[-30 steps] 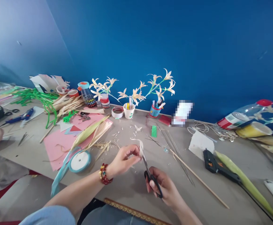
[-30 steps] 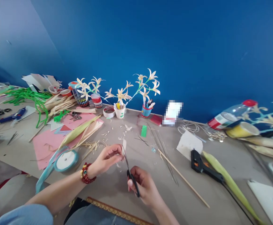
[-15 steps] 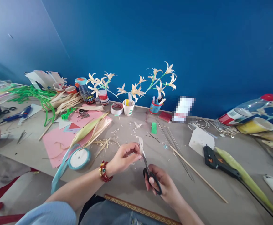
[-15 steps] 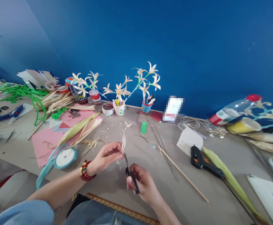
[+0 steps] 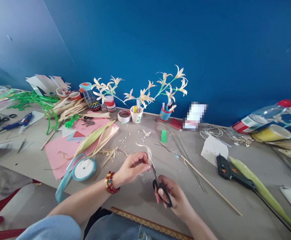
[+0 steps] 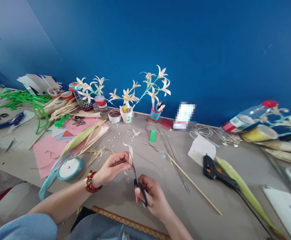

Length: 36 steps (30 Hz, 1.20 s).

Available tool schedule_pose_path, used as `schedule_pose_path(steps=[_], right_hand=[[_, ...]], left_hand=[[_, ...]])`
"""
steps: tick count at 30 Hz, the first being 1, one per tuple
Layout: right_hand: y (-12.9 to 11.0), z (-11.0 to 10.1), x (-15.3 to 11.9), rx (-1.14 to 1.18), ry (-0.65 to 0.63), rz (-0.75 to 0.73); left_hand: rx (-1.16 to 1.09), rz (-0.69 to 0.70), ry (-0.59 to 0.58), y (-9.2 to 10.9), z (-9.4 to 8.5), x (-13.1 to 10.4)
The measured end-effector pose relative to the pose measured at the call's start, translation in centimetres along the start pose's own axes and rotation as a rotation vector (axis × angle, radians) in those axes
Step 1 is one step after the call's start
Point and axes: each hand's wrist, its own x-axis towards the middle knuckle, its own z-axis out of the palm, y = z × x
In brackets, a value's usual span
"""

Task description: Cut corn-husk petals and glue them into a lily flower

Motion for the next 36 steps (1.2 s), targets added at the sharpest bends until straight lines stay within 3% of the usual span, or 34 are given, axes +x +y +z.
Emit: schedule_pose_path(steps=[26,36], right_hand=[[-1.0,0.0,-0.1,-0.115,0.059,-0.056],[-0.1,-0.3,-0.2,-0.085,0.093,-0.040]], left_hand=[[-0.104,-0.004,-0.019,0.1,-0.2,0.0],[-0.132,0.026,0.023,-0.1,-0.5,-0.1]])
